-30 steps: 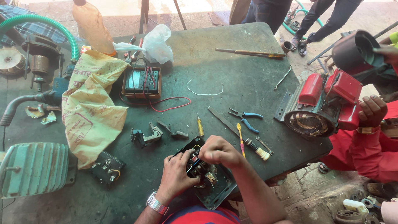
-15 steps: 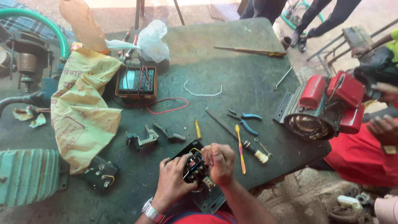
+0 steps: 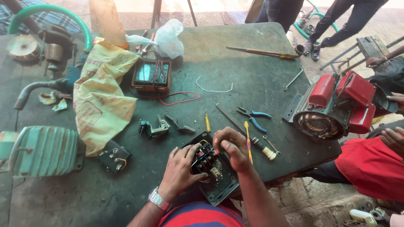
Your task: The person uses a screwdriver to adjust and tighten connections on small electrical components on a workbench. They handle a black plastic housing and a small black box with wires, repeatedly probing and tightening internal parts. Tools and other motor parts are visible on the table.
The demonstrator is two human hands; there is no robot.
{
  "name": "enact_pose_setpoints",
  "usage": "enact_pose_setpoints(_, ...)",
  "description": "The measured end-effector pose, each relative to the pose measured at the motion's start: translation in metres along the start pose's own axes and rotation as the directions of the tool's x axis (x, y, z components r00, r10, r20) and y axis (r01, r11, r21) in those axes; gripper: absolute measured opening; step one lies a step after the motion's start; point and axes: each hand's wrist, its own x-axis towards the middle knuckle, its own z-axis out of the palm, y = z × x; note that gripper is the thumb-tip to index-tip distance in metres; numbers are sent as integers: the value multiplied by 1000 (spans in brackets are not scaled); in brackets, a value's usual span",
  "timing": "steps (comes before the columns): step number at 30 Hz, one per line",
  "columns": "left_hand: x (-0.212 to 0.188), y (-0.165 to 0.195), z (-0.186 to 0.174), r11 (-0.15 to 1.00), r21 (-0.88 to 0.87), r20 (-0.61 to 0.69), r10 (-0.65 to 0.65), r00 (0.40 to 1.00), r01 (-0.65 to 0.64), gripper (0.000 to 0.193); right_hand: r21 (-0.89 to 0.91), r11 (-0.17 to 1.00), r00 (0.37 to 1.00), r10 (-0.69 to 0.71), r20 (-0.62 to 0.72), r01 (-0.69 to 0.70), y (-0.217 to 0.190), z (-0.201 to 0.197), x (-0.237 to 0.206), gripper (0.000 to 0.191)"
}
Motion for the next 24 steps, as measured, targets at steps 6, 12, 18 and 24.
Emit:
enact_pose_setpoints(6,-22,8,-9,956,211,-52,-199,979,205,90,106,986,953,96,288,-131,-11,-9,10,28)
enact_pose_setpoints(12,-10,6,-12,959,231,-81,-150,985,165,77,2,1000,998,24,-62,-24,10,10,-1,36)
enact_pose_setpoints(18,1,-6,-6,966,197,-12,-171,985,170,66,41,999,997,29,-72,-26,18,2,6,37)
enact_pose_setpoints(24,12,-16,-3,975,205,-39,-81,996,88,72,25,999,985,-37,-167,42,27,4,16,37)
